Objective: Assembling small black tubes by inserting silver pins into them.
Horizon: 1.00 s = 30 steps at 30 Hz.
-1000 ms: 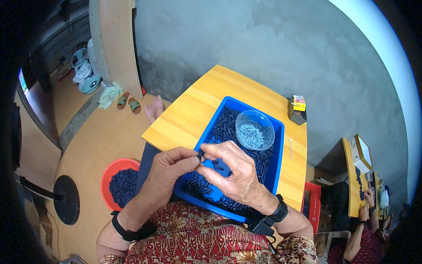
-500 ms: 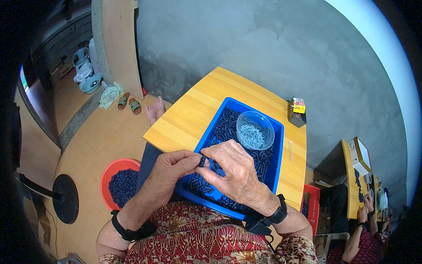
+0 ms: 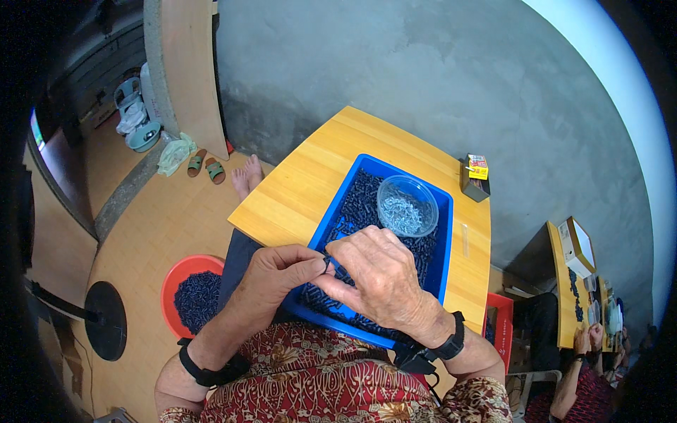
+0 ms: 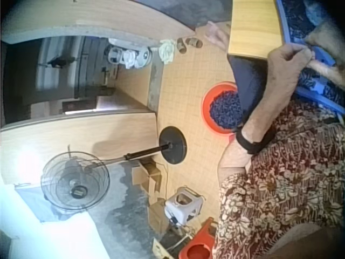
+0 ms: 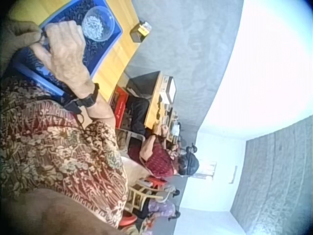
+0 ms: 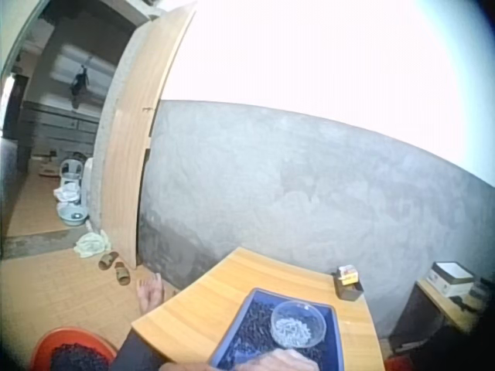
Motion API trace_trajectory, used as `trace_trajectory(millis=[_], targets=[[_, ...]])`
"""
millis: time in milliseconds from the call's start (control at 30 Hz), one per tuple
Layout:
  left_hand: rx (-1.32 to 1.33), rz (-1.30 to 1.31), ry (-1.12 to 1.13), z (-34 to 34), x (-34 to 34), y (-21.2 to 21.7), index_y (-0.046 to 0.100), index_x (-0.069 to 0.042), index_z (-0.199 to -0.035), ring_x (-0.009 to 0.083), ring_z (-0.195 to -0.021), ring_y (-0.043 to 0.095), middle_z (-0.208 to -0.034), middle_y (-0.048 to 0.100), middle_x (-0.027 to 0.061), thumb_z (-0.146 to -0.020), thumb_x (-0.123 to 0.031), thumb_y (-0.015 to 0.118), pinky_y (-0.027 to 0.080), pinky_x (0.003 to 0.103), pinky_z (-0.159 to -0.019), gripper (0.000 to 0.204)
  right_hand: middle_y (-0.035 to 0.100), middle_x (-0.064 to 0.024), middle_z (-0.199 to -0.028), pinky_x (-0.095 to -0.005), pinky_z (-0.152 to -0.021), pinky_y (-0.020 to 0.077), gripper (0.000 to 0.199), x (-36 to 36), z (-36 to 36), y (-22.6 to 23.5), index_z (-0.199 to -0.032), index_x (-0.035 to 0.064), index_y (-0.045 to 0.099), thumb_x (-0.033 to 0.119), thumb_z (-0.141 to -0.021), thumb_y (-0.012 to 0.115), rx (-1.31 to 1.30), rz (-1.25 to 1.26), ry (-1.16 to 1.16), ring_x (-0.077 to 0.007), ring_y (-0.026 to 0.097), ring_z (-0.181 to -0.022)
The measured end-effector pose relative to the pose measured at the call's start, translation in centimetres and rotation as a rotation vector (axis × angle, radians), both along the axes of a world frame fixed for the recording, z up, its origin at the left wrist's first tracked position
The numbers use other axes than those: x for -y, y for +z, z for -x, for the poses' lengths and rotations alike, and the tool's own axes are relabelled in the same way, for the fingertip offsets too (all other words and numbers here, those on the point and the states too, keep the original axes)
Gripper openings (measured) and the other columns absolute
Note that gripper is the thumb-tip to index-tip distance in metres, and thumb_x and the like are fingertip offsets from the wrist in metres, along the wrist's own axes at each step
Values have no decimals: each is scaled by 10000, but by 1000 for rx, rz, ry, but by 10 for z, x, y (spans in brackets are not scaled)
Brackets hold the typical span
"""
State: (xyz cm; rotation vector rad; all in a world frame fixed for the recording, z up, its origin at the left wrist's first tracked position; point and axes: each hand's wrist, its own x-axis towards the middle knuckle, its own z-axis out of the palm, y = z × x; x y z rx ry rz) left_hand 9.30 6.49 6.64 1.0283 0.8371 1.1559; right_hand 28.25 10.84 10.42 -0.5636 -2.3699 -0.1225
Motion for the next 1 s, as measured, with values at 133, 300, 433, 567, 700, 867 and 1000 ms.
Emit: trace_trajectory(millis=[133, 300, 433, 567, 700, 867, 1000], targets=[[-6, -2, 1, -2, 1, -3, 726, 5, -1027, 98, -900, 642, -961, 724, 58, -929, -174, 703, 499, 251, -854, 205, 594, -67, -772, -365, -636, 463, 369, 1, -4, 6, -954, 36, 643, 214, -707, 852, 56, 10, -16, -240, 577, -700], [39, -10, -6, -3, 0, -5, 718, 11, -1029, 113, -903, 653, -956, 724, 68, -938, -167, 693, 507, 259, -863, 201, 593, -72, -780, -363, -630, 452, 360, 5, -8, 10, -972, 41, 640, 233, -740, 836, 118, 62, -15, -235, 571, -714], [29, -28, 6, -3, -1, -6, 714, 12, -1035, 120, -905, 657, -952, 723, 72, -939, -158, 689, 510, 264, -868, 197, 592, -77, -783, -367, -635, 447, 323, 16, -19, 13, -975, 47, 641, 243, -780, 808, 131, 85, -66, -244, 565, -708], [12, -8, -2, -4, 0, -2, 713, 10, -1040, 117, -906, 653, -951, 721, 70, -934, -155, 693, 506, 264, -866, 197, 574, -76, -768, -366, -630, 430, 296, 20, -29, 23, -954, 53, 634, 268, -811, 779, 222, 100, -81, -253, 551, -697], [11, 26, -13, -4, 1, 2, 713, 7, -1039, 110, -902, 644, -955, 720, 62, -928, -149, 698, 500, 251, -849, 192, 548, -69, -747, -359, -633, 415, 312, 8, -19, 29, -885, 62, 608, 321, -813, 766, 267, 20, -15, -243, 544, -719], [18, 8, 15, -6, 4, 0, 711, 23, -1049, 59, -869, 612, -952, 708, 23, -948, -151, 671, 481, 213, -792, 205, 510, -49, -710, -347, -629, 408, 323, -6, -7, 27, -810, 80, 577, 338, -785, 770, 277, -59, 32, -225, 524, -701], [50, -8, 40, -8, 3, -5, 705, 28, -1066, 59, -885, 613, -961, 707, 21, -953, -141, 667, 480, 214, -807, 206, 490, -37, -675, -339, -607, 400, 331, -9, -7, 28, -739, 98, 566, 358, -777, 766, 341, -104, 23, -203, 524, -671]])
